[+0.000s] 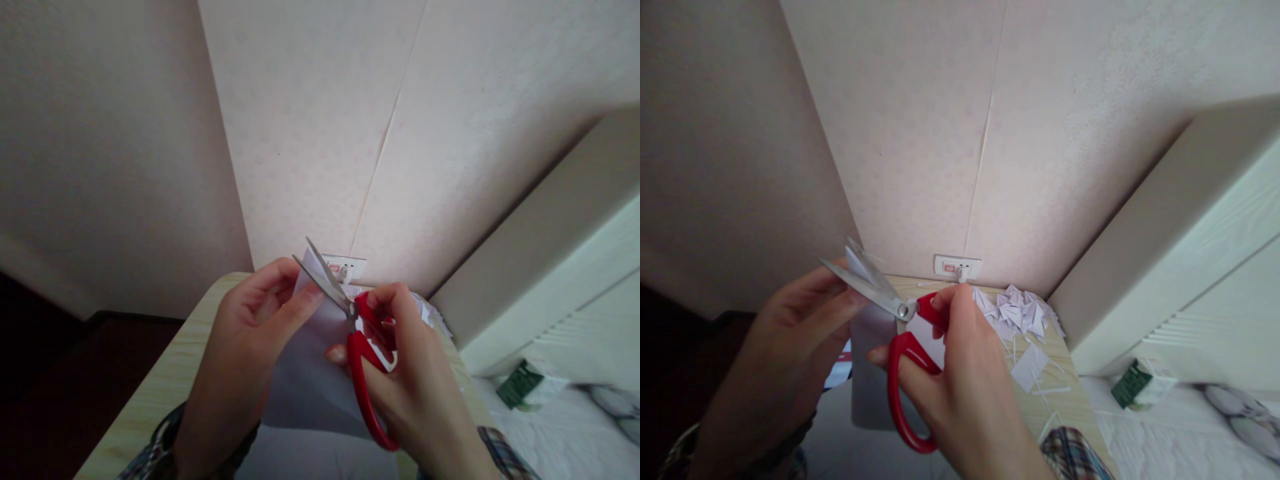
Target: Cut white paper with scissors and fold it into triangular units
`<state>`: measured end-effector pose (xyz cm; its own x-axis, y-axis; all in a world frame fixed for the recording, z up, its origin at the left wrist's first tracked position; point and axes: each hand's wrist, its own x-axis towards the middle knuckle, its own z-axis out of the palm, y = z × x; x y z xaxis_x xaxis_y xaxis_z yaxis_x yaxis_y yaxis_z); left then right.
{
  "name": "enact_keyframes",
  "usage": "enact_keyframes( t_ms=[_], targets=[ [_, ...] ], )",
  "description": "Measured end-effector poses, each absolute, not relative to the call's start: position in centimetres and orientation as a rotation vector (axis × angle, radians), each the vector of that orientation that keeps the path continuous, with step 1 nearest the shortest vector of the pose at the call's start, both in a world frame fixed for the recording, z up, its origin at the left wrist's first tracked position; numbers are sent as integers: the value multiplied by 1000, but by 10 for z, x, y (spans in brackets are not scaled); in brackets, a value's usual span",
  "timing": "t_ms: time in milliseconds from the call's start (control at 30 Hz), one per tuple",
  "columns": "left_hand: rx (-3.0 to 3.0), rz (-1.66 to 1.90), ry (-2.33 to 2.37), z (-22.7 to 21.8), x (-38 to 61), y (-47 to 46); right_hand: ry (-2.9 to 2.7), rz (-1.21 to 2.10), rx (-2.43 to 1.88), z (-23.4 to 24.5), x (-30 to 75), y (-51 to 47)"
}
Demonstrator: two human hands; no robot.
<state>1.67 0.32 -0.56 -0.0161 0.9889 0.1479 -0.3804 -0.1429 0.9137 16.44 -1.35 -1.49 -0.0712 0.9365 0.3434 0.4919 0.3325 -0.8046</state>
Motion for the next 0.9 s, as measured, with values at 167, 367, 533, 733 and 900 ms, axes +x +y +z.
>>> enact_keyframes(
  t_ms=[167, 367, 533, 733, 900],
  targets=[
    [1018, 1452, 838, -5, 17, 3, -1727, 590, -1304, -16, 166, -13],
    [1021, 1479, 851, -5, 16, 2, -1702, 645, -1308, -16, 166, -13],
    [1029, 1452, 842, -5, 15, 1, -1662, 698, -1321, -14, 166, -11],
    [1026, 1439, 885, -4, 14, -2, -1609, 892, -1295, -14, 165, -7],
    [1035, 1434, 900, -1, 16, 0, -1632, 917, -1286, -13, 168, -7]
  ],
)
